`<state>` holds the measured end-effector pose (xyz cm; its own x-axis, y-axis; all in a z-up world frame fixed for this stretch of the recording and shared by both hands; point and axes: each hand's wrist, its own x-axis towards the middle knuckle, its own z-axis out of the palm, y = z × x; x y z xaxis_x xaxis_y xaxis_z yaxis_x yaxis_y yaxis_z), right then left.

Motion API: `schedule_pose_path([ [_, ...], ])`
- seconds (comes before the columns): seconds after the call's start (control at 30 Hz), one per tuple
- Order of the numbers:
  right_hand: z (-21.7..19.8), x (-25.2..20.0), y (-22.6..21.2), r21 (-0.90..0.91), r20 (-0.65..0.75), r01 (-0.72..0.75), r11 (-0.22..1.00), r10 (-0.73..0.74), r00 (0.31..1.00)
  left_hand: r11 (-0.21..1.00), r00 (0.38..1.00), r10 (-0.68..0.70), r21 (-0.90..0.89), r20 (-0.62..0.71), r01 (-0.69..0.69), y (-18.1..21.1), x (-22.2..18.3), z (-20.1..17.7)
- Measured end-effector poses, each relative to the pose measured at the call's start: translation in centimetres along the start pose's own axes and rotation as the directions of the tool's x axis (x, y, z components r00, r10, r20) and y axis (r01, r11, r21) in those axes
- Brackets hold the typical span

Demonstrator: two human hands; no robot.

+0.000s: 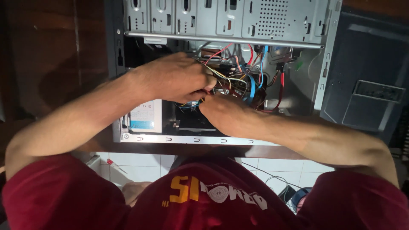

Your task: Securing internal components and managing cables inside a desktop computer case using a screwdriver.

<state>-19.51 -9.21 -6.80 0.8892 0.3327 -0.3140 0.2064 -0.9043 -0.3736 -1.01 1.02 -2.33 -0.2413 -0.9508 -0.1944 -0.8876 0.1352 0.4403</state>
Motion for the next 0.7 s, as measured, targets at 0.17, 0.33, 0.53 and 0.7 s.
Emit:
schedule_pose_path([
  [0.17, -2.4, 0.3, 0.8, -0.085, 0.107, 0.106, 0.991, -0.096, 0.990, 1.000, 1.000, -0.001, -0.028, 0.006, 0.001, -0.3, -0.2, 0.7],
  [0.33, -14.8, -2.6, 1.6, 0.260, 0.285, -0.241, 0.935, 0.164, 0.944, 0.999, 0.999, -0.032, -0.031, 0.028, 0.032, -0.1, -0.2, -0.1],
  [0.53, -17.6, -7.5, 3.2, 0.109, 0.431, -0.736, 0.668, 0.636, 0.640, 1.000, 0.994, -0.016, 0.025, 0.111, 0.013, -1.0, -0.2, 0.8],
  [0.7, -13.4, -8.0, 3.7, 0.246, 0.271, -0.704, 0.666, 0.650, 0.710, 0.999, 0.999, 0.034, 0.031, 0.041, -0.035, -2.3, 0.3, 3.6],
])
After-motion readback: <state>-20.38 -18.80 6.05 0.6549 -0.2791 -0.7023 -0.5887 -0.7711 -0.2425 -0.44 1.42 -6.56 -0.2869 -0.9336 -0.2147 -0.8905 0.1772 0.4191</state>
